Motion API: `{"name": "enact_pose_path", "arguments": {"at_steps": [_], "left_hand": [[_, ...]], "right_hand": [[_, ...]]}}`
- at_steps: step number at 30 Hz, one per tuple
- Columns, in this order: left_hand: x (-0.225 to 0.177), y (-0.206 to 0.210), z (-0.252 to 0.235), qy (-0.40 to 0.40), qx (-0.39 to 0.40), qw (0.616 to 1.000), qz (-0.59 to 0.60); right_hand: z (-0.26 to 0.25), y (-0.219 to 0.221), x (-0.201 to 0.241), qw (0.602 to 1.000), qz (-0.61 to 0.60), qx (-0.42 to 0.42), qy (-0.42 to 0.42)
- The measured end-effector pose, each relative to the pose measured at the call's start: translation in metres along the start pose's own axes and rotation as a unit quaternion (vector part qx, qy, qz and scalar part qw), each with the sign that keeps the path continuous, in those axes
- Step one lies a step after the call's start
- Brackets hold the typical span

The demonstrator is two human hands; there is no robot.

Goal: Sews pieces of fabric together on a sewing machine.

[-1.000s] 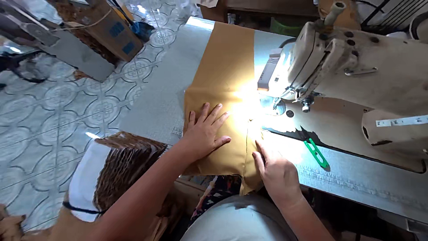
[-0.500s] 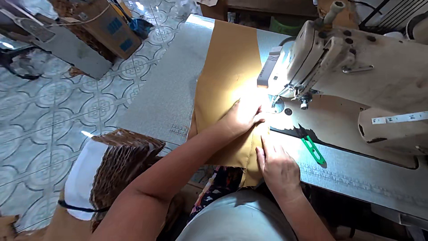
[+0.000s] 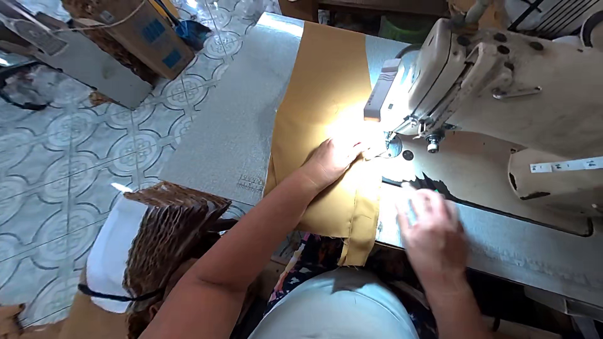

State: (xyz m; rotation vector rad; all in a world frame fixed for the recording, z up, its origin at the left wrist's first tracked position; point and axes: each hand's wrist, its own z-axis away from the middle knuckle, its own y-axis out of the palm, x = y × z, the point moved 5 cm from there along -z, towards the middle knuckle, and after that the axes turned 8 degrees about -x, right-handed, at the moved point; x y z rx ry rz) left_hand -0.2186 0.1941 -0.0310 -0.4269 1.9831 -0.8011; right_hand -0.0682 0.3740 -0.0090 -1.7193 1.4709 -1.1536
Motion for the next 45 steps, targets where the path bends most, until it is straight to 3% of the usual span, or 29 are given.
{"name": "enact_pose_path", "arguments": {"at_steps": [3, 9, 13, 15, 17, 23, 30, 35, 39, 42, 45], "left_hand": [[0.004, 0.002, -0.001, -0.01, -0.01, 1.0, 0.021], [-0.002, 0.005, 0.001, 0.024, 0.047, 0.998, 0.024], [-0.013, 0.002, 0.003, 0.066, 0.013, 0.998, -0.017], [-0.015, 0.0, 0.003, 0.058, 0.002, 0.998, -0.015], [-0.013, -0.001, 0.003, 0.037, 0.007, 0.999, -0.013], [-0.008, -0.001, 0.003, 0.014, 0.008, 1.0, -0.006], [-0.013, -0.001, 0.004, 0.027, -0.002, 0.999, -0.027], [-0.006, -0.003, 0.003, 0.049, 0.095, 0.994, 0.012], [-0.022, -0.003, 0.013, 0.068, 0.122, 0.987, -0.079], [-0.027, 0.003, 0.022, 0.037, 0.101, 0.986, -0.128], [-0.03, 0.005, 0.032, 0.022, 0.065, 0.988, -0.136]], "right_hand": [[-0.004, -0.011, -0.046, 0.997, 0.044, 0.018, 0.067], [-0.003, 0.002, -0.057, 0.996, 0.071, -0.04, 0.021], [-0.008, 0.006, -0.033, 0.991, -0.118, -0.041, 0.058], [-0.012, 0.017, -0.019, 0.965, -0.239, 0.007, 0.112], [-0.018, 0.026, -0.005, 0.952, -0.269, 0.055, 0.137], [-0.037, 0.038, 0.021, 0.988, -0.096, 0.097, 0.077], [-0.041, 0.047, 0.024, 0.996, -0.049, 0.068, 0.019], [-0.026, 0.028, -0.028, 0.997, 0.018, 0.05, 0.058], [-0.018, 0.01, -0.073, 0.993, 0.087, 0.025, 0.082], [-0.012, -0.002, -0.051, 0.995, 0.069, 0.022, 0.072], [0.009, -0.004, 0.01, 0.997, -0.029, 0.069, 0.027]]}}
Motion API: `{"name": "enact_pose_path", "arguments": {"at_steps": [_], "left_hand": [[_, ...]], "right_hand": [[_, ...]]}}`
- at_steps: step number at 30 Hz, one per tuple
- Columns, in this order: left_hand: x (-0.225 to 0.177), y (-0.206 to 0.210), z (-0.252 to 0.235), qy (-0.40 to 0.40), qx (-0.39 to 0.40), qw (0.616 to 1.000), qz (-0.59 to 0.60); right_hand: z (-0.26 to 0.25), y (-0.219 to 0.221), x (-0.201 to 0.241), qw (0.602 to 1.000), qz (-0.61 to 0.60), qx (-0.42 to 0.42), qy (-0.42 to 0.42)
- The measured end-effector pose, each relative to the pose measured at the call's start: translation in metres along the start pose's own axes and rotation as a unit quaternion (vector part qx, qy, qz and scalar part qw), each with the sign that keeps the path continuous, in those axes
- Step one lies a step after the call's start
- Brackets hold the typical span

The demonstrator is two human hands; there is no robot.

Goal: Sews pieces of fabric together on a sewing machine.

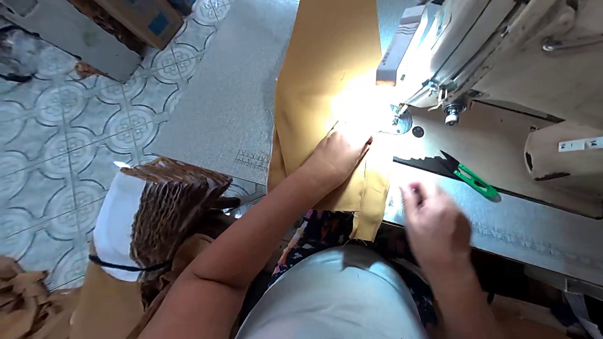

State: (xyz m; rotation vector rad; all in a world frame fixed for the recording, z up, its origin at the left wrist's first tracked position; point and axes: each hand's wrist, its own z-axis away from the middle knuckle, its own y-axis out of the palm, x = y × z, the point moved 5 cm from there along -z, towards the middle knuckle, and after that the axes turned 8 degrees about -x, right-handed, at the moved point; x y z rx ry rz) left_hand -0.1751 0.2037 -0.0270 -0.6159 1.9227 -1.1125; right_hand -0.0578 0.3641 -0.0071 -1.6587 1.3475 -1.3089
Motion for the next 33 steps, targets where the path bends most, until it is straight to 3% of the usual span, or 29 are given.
{"name": "enact_pose_path", "arguments": {"at_steps": [2, 5, 11, 17, 20, 24, 28, 33], "left_hand": [[-0.005, -0.004, 0.007, -0.009, -0.031, 0.999, 0.014], [-0.004, 0.003, 0.012, 0.002, -0.045, 0.999, -0.003], [-0.005, 0.014, 0.016, -0.019, 0.04, 0.997, -0.064], [-0.008, 0.014, 0.016, -0.05, 0.065, 0.992, -0.098], [-0.007, 0.016, 0.017, -0.039, 0.046, 0.993, -0.097], [-0.003, 0.023, 0.016, -0.026, 0.029, 0.993, -0.108], [-0.001, 0.02, 0.016, -0.041, 0.039, 0.992, -0.117], [0.0, 0.013, 0.026, -0.028, -0.006, 0.998, -0.063]], "right_hand": [[0.017, 0.012, 0.034, 0.998, -0.049, 0.036, -0.024], [0.027, 0.024, 0.05, 0.998, -0.038, 0.039, -0.041], [0.028, 0.027, 0.047, 0.997, -0.05, 0.034, -0.05], [0.03, 0.027, 0.044, 0.995, -0.055, 0.035, -0.075], [0.027, 0.022, 0.04, 0.995, -0.067, 0.031, -0.066], [0.026, 0.015, 0.033, 0.996, -0.034, -0.05, -0.06], [0.039, 0.025, 0.023, 0.992, 0.063, -0.068, -0.081], [0.041, 0.017, 0.016, 0.996, 0.02, -0.054, -0.066]]}}
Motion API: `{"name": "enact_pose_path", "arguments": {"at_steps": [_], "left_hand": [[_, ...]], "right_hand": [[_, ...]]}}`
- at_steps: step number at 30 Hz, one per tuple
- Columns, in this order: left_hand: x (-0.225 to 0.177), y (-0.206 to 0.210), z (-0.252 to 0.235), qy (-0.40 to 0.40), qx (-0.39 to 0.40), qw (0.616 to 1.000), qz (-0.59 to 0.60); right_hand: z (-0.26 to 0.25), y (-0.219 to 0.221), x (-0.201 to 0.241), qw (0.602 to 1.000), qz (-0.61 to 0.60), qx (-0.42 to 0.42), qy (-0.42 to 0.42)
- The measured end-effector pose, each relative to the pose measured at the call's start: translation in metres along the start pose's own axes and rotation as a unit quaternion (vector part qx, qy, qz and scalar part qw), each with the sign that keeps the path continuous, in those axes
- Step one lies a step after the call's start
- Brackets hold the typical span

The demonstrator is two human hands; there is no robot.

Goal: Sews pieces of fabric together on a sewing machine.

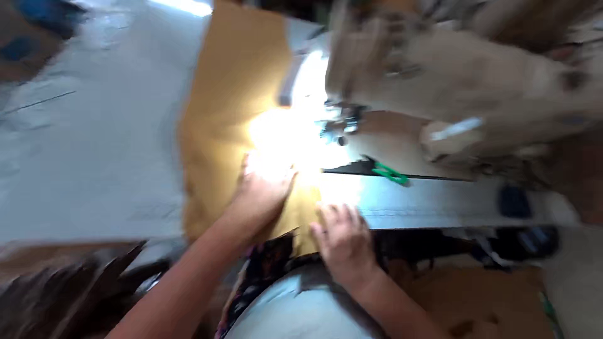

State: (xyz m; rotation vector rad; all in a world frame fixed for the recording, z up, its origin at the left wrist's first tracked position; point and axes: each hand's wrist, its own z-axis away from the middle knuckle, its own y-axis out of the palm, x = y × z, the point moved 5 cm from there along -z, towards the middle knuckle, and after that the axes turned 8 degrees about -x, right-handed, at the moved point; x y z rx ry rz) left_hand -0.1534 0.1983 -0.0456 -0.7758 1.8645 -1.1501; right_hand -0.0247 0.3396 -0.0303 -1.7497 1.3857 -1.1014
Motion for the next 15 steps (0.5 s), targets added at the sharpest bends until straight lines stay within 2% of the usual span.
{"name": "enact_pose_path", "arguments": {"at_steps": [2, 4, 7, 10, 12, 15], "left_hand": [[0.004, 0.008, -0.002, 0.02, -0.021, 0.999, 0.021], [0.006, 0.011, -0.004, 0.033, -0.029, 0.998, 0.035], [0.007, 0.01, -0.006, 0.043, -0.013, 0.998, 0.036], [0.006, 0.009, -0.007, 0.043, -0.001, 0.999, 0.029], [0.007, 0.009, -0.006, 0.035, 0.014, 0.999, 0.017], [0.006, 0.007, -0.007, 0.03, 0.025, 0.999, 0.013]], "right_hand": [[-0.012, -0.014, -0.021, 0.997, -0.07, -0.011, 0.042], [-0.023, -0.04, -0.057, 0.991, -0.085, -0.048, 0.093], [-0.026, -0.09, -0.145, 0.973, 0.006, -0.113, 0.202], [-0.015, -0.145, -0.252, 0.934, 0.09, -0.163, 0.304], [-0.007, -0.175, -0.315, 0.904, 0.131, -0.17, 0.369], [-0.008, -0.199, -0.383, 0.882, 0.164, -0.169, 0.408]]}}
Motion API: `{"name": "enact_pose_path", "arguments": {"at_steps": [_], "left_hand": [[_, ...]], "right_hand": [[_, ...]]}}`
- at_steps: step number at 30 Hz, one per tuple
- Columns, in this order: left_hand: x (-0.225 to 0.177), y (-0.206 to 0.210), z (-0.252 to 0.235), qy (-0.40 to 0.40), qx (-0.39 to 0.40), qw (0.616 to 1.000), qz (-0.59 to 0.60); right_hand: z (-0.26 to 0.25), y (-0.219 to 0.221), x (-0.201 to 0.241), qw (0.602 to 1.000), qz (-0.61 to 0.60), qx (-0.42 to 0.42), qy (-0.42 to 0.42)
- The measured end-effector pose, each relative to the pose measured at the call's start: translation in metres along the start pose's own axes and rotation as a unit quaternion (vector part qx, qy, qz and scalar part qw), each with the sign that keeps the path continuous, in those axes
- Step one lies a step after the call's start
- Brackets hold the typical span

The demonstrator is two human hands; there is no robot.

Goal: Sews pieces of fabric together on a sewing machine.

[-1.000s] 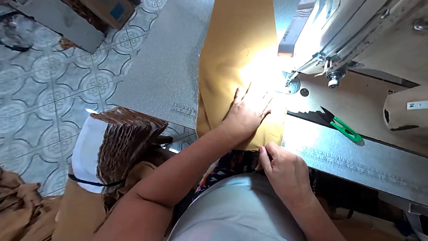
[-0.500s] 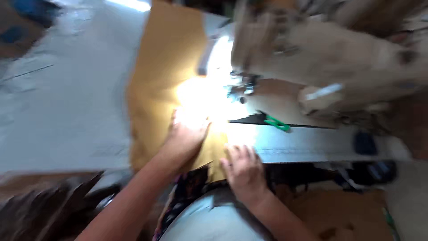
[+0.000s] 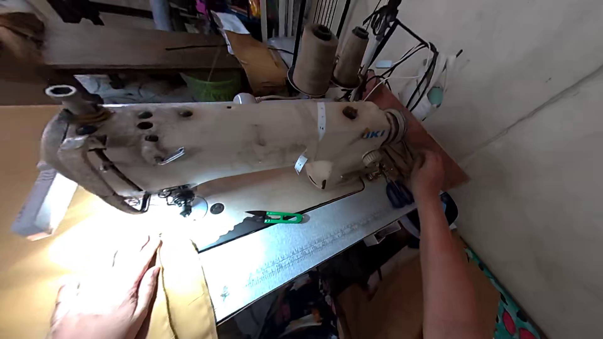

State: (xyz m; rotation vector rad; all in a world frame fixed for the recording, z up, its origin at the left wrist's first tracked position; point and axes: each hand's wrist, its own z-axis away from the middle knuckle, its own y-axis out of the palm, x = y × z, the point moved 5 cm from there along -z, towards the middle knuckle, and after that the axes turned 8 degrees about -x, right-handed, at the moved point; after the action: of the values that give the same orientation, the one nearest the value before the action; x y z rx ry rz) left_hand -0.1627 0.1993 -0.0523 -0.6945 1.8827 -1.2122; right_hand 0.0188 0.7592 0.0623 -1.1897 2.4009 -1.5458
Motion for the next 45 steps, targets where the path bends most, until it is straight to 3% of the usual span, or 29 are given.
{"name": "enact_pose_path", "arguments": {"at_steps": [6, 11, 16, 21, 24, 27, 30, 32, 33, 35, 37, 41, 45], "left_hand": [[-0.004, -0.004, -0.001, 0.001, 0.002, 1.0, -0.008], [-0.002, -0.005, 0.0, 0.0, 0.001, 1.0, 0.0], [-0.002, -0.005, 0.001, -0.001, 0.001, 1.0, -0.001], [0.0, -0.005, 0.002, 0.003, -0.009, 1.0, 0.004], [0.005, -0.001, 0.003, 0.013, -0.039, 0.999, 0.013], [0.005, 0.0, 0.004, 0.015, -0.079, 0.996, 0.022], [-0.004, -0.021, -0.006, 0.008, 0.015, 1.0, 0.013], [-0.027, -0.051, -0.021, -0.037, 0.134, 0.99, 0.02], [-0.033, -0.061, -0.028, -0.048, 0.14, 0.988, 0.031], [-0.015, -0.051, -0.031, 0.031, 0.034, 0.998, 0.04], [-0.001, -0.037, -0.03, 0.069, -0.024, 0.996, 0.058], [0.012, -0.014, -0.029, 0.049, -0.058, 0.993, 0.093], [0.013, -0.016, -0.027, 0.058, -0.094, 0.985, 0.134]], "right_hand": [[-0.053, 0.042, -0.024, 0.992, -0.017, 0.085, 0.09], [-0.062, 0.046, -0.025, 0.99, 0.032, 0.097, 0.094], [-0.069, 0.04, -0.041, 0.974, -0.161, 0.048, 0.152], [-0.041, 0.008, -0.024, 0.913, -0.372, -0.019, 0.166], [-0.004, -0.026, 0.0, 0.877, -0.465, -0.018, 0.121], [0.041, -0.059, 0.038, 0.892, -0.452, -0.001, -0.031], [0.085, -0.076, 0.084, 0.884, -0.43, 0.0, -0.181], [0.114, -0.073, 0.118, 0.845, -0.468, 0.064, -0.249], [0.129, -0.065, 0.138, 0.814, -0.509, 0.111, -0.256], [0.167, -0.044, 0.183, 0.748, -0.582, 0.238, -0.213], [0.21, -0.017, 0.228, 0.704, -0.597, 0.366, -0.117], [0.266, 0.041, 0.296, 0.697, -0.529, 0.483, 0.016], [0.284, 0.079, 0.319, 0.743, -0.445, 0.5, -0.003]]}}
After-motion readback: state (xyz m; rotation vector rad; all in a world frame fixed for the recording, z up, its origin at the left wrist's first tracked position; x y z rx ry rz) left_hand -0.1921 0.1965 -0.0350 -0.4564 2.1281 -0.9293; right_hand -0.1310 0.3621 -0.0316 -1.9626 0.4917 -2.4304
